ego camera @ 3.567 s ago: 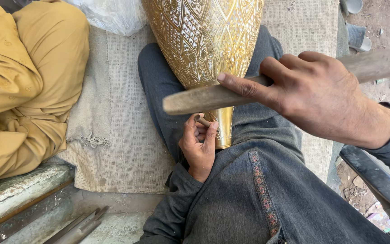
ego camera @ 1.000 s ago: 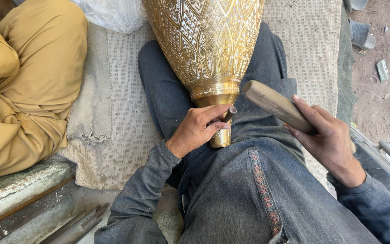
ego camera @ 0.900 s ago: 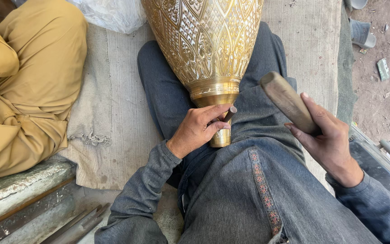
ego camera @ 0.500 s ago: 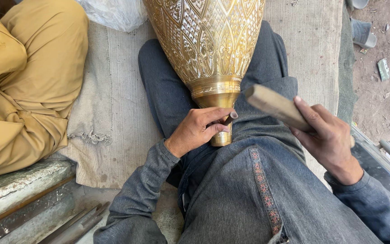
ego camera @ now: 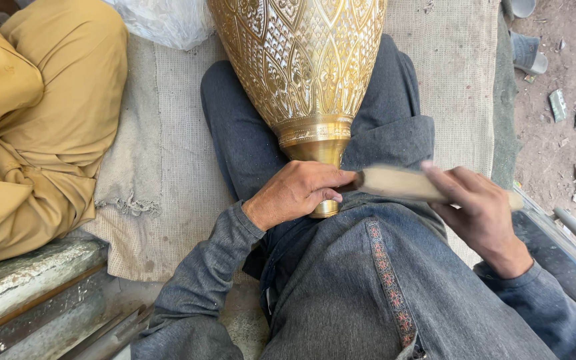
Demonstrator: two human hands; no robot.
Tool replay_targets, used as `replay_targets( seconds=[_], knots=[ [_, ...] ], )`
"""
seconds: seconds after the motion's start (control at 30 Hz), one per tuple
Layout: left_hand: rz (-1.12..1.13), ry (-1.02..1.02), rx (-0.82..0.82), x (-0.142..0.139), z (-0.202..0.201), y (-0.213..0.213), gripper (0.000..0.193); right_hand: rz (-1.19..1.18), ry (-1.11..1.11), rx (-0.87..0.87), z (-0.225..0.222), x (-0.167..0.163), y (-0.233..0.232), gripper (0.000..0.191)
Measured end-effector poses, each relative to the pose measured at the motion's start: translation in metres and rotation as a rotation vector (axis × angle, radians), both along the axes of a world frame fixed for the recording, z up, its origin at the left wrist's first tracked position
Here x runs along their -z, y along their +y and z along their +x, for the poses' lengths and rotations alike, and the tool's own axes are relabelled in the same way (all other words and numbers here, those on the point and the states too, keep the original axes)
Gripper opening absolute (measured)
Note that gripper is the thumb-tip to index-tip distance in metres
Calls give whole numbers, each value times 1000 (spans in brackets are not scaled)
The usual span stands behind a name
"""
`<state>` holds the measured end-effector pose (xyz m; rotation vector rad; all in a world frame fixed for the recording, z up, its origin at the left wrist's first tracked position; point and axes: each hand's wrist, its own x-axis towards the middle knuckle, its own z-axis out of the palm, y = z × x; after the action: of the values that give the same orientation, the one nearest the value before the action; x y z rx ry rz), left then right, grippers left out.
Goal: The person sits on the ground with a large engraved brass vase held between their legs and taps a small punch against the vase's neck using a wooden mallet, working around the metal rim. Another worker nearby handles brass bowls.
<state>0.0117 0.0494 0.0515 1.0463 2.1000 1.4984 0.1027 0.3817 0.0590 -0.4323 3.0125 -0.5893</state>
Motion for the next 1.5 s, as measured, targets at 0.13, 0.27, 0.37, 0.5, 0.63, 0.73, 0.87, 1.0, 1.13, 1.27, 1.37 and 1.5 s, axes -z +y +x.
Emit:
replay_targets(
  seconds=[0.13, 0.27, 0.37, 0.5, 0.63, 0.73, 0.87, 1.0, 1.13, 1.27, 1.37, 1.5],
  knots=[
    [-27, 9, -17, -1, 0, 0, 42, -473, 148, 39, 0, 14, 4, 71],
    [45, 45, -72, 4, 4, -4, 42, -585, 34, 73, 1, 10, -2, 69],
    [56, -17, -154, 9, 9, -6, 41, -608, 16, 109, -10, -7, -12, 70],
    [51, -32, -276, 15, 17, -7, 43, -234, -193, 75, -39, -44, -20, 74],
    [86, -162, -393, 20, 30, -5, 44, -272, -192, 77, -57, -64, -42, 70],
    [76, -192, -479, 24, 37, -3, 46, 136, -193, -60, -64, -76, -44, 67],
    [102, -182, -533, 27, 38, -3, 48, 80, -211, -118, -70, -78, -42, 70],
    [161, -180, -482, 29, 34, -7, 45, 288, -56, -92, -64, -74, -34, 74],
    [118, -169, -377, 30, 31, -12, 45, 76, -49, -15, -50, -67, -27, 75],
    [120, -101, -285, 32, 29, -14, 45, 13, 7, -40, -40, -56, -20, 78],
    [138, -128, -295, 32, 29, -15, 42, -168, 13, -18, -35, -48, -18, 79],
    [94, -42, -319, 33, 30, -13, 44, 130, 11, -180, -35, -45, -18, 69]
  ],
)
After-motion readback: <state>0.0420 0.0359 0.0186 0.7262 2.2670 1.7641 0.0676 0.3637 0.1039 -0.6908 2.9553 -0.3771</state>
